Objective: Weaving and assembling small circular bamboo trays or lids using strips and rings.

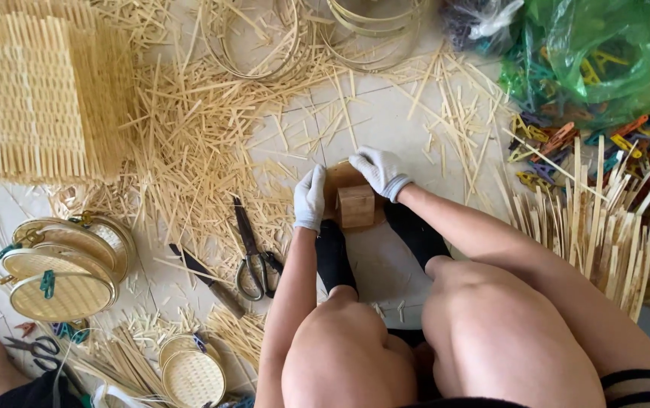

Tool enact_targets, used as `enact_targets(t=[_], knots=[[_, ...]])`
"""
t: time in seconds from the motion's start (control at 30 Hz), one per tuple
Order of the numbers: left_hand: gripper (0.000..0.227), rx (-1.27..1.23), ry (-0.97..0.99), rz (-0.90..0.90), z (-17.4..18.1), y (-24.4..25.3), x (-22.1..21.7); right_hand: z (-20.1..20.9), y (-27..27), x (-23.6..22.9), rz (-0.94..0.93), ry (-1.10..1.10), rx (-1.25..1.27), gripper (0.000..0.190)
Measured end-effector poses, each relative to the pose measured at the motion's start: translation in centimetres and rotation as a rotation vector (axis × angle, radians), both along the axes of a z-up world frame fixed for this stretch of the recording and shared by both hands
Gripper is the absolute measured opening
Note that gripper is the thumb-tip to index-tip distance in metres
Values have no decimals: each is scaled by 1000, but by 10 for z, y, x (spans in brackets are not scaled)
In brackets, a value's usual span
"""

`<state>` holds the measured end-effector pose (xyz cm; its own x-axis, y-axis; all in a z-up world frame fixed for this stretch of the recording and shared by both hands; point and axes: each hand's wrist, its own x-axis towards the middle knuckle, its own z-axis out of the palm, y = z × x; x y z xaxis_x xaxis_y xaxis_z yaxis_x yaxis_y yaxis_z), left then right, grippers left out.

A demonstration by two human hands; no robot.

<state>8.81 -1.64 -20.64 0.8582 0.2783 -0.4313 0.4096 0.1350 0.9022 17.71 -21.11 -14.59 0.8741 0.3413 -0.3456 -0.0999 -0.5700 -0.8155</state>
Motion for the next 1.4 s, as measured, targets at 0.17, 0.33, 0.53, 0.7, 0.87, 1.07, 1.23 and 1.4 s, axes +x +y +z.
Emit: enact_targets(t=[0.17, 0.33, 0.53, 0.7, 0.87, 1.07, 1.23, 1.4], knots=[[44, -34, 7, -50, -1, 4, 3, -4, -4, -1, 28, -50, 47, 35], [44, -169, 20, -62, -14, 8, 0, -1, -6, -5, 35, -58, 52, 37], [44, -253, 67, -60, -14, 12, 0, 6, -6, -1, 26, -33, 24, 38], [44, -199, 83, -88, -7, 15, 4, -26, -8, 0, 6, 46, 105, 41], [44, -258, 135, -63, -16, 17, 6, -65, -10, -1, -22, 36, 131, 50], [46, -272, 234, -43, -17, 17, 8, -72, -7, 4, -16, 135, 166, 40], [51, -6, 116, -136, -13, 14, 14, -70, -1, 7, -37, 204, 107, 32], [65, 1050, 42, -745, 174, -25, 33, -106, -8, 7, -75, 149, 353, 29]])
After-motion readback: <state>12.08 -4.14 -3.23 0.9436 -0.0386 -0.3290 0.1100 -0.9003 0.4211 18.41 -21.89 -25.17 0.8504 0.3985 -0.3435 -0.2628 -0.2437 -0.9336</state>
